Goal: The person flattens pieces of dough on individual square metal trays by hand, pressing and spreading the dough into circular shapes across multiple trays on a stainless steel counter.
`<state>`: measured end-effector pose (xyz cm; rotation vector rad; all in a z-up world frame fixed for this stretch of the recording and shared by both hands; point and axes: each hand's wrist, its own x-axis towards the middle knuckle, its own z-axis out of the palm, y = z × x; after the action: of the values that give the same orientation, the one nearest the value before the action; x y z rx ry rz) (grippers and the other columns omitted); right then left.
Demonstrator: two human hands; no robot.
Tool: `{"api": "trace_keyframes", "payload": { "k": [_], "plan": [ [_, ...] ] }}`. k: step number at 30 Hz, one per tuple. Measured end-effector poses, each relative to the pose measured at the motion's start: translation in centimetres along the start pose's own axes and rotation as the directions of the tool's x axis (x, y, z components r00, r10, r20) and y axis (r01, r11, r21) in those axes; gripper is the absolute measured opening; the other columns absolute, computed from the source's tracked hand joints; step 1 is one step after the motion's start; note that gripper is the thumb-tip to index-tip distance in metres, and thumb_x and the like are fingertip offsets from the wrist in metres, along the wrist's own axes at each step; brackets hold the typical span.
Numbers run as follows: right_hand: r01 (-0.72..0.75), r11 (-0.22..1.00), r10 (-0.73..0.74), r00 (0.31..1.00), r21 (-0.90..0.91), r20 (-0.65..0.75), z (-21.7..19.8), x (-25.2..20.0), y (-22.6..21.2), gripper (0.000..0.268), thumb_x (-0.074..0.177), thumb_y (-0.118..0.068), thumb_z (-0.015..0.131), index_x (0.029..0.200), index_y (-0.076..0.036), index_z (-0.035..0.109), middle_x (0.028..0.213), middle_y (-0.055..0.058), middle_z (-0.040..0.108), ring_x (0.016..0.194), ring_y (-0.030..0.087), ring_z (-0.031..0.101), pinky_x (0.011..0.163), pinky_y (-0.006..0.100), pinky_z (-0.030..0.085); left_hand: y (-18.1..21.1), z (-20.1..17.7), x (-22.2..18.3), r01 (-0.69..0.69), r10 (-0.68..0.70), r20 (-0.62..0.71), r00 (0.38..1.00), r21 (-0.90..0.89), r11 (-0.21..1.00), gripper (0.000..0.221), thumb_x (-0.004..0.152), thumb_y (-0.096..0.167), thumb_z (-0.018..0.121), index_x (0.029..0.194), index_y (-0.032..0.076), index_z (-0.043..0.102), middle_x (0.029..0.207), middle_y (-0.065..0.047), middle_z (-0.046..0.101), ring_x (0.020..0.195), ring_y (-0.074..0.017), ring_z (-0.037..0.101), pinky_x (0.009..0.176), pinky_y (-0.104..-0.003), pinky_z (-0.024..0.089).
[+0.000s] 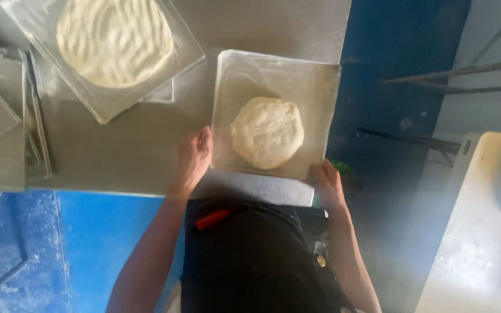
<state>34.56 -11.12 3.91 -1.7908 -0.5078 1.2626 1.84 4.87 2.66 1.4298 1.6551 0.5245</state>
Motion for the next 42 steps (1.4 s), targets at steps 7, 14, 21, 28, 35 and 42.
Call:
{"api": "trace_keyframes", "payload": {
  "k": [7,14,21,28,35,42],
  "plan": [
    [0.244,0.857,-0.270,0.963,-0.453,0.008,5.6,3.6,-2.1,0.061,0.092,-0.017,0.070,0.146,-0.006,0.042,0.125,0.019,0.062,0.100,0.030,0.069,0.076,0.038,0.060,0.3,0.5,-1.1,-0.313,0.344,-0.078,0.936,0.267,0.912,0.028,0.096,0.008,0.062,0.120,-0.002,0.069,0.104,-0.025,0.068,0.092,-0.0446,0.066,0.078,-0.051,0.053],
    [0.404,0.840,-0.352,0.914,-0.362,0.203,13.8,2.6,-8.0,0.064,0.089,-0.025,0.076,0.137,0.005,0.046,0.113,0.029,0.070,0.093,0.030,0.076,0.074,0.038,0.065,-2.7,1.3,-0.2,-0.275,0.322,-0.135,0.937,0.284,0.919,0.028,0.097,0.012,0.063,0.122,0.003,0.072,0.099,-0.021,0.067,0.092,-0.0419,0.066,0.080,-0.050,0.053],
    [0.383,0.924,-0.380,0.909,0.017,0.172,11.2,-1.0,-14.1,0.054,0.095,-0.020,0.072,0.134,0.009,0.049,0.111,0.028,0.072,0.092,0.029,0.074,0.077,0.039,0.064,-4.1,2.3,-0.2,-0.243,0.309,-0.198,0.930,0.300,0.922,0.029,0.098,0.013,0.063,0.123,0.004,0.071,0.103,-0.020,0.068,0.096,-0.0401,0.066,0.085,-0.050,0.053],
    [0.552,0.376,-0.623,0.745,-0.745,0.238,7.0,5.0,-7.6,0.052,0.115,-0.026,0.060,0.161,-0.009,0.042,0.166,0.023,0.045,0.154,0.041,0.048,0.124,0.046,0.048,1.5,5.9,-2.5,-0.395,0.438,-0.379,0.815,0.189,0.899,0.052,0.108,0.008,0.059,0.156,0.001,0.042,0.150,-0.026,0.054,0.139,-0.0411,0.053,0.118,-0.049,0.044],
    [0.655,-0.011,-0.272,0.725,-0.756,0.632,13.0,7.6,-4.8,0.082,0.103,-0.056,0.042,0.163,-0.004,0.023,0.172,0.017,0.013,0.159,0.036,0.005,0.124,0.066,-0.001,4.0,9.4,-1.1,-0.575,0.561,0.204,0.803,0.514,0.637,0.062,0.104,0.029,0.043,0.156,-0.004,0.038,0.162,-0.027,0.035,0.152,-0.0430,0.032,0.124,-0.053,0.021],
    [0.681,-0.050,-0.234,0.703,-0.730,0.672,12.8,9.7,-4.3,0.084,0.101,-0.063,0.034,0.161,-0.006,0.025,0.170,0.017,0.014,0.157,0.035,0.006,0.122,0.067,-0.002,3.6,7.4,-1.0,-0.632,0.584,0.272,0.765,0.489,0.601,0.065,0.102,0.031,0.038,0.153,-0.008,0.040,0.161,-0.027,0.038,0.153,-0.0413,0.029,0.128,-0.050,0.018]
  ]
}}
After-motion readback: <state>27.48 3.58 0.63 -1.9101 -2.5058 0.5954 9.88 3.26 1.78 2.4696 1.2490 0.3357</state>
